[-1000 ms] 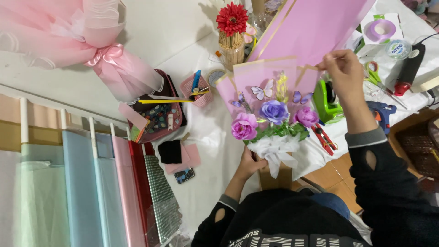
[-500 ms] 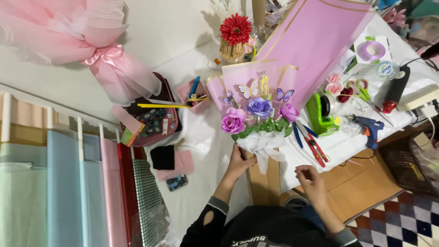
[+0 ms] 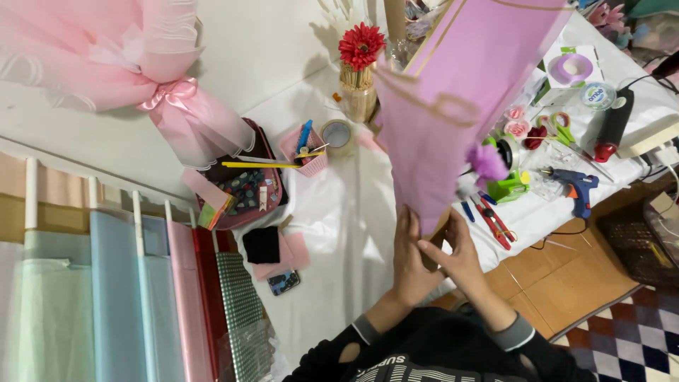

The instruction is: The person wraps a small bouquet of purple and blue artificial flowers in a sheet of pink paper. They fold the paper around the stems and adjust the arrangement while holding it on a workbench.

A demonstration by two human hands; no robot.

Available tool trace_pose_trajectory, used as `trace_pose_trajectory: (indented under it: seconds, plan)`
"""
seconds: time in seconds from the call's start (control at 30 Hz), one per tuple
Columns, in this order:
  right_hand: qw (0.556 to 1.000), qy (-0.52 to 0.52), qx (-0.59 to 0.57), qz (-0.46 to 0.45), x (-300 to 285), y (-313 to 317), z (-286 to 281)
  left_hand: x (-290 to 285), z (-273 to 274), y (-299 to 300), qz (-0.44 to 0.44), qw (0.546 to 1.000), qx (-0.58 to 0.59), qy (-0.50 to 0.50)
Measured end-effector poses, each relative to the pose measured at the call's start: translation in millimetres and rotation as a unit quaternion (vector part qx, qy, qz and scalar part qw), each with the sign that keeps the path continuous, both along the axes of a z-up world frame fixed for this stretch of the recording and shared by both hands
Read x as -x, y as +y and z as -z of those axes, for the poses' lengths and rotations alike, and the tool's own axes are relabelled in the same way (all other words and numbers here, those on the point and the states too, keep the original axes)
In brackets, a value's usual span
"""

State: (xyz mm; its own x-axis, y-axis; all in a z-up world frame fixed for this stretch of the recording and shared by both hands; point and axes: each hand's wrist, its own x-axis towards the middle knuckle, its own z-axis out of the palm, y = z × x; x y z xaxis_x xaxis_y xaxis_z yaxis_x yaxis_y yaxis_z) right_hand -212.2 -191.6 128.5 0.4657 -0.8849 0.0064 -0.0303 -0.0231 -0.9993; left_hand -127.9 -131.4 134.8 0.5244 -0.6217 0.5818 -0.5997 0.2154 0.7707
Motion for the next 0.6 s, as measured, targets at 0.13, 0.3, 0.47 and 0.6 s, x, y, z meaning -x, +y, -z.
trace_pose_trajectory:
  seconds: [0.13, 0.3, 0.47, 0.6]
  plan:
    - [0.997, -0.012, -0.066, 0.027, 0, -20, 45, -3, 1, 15, -0.007, 0.994, -0.042, -0.098]
    - [0.988, -0.015, -0.14, 0.068, -10, -27, 53, -15, 7, 19, -0.034, 0.975, -0.128, -0.178]
    - [0.99, -0.023, -0.121, 0.074, -6, -36, 45, -29, 26, 21, 0.031, 0.981, -0.11, -0.154]
    - [0.986, -0.07, -0.138, 0.064, 28, -75, 95, -97, 17, -4, -0.106, 0.985, -0.029, -0.132]
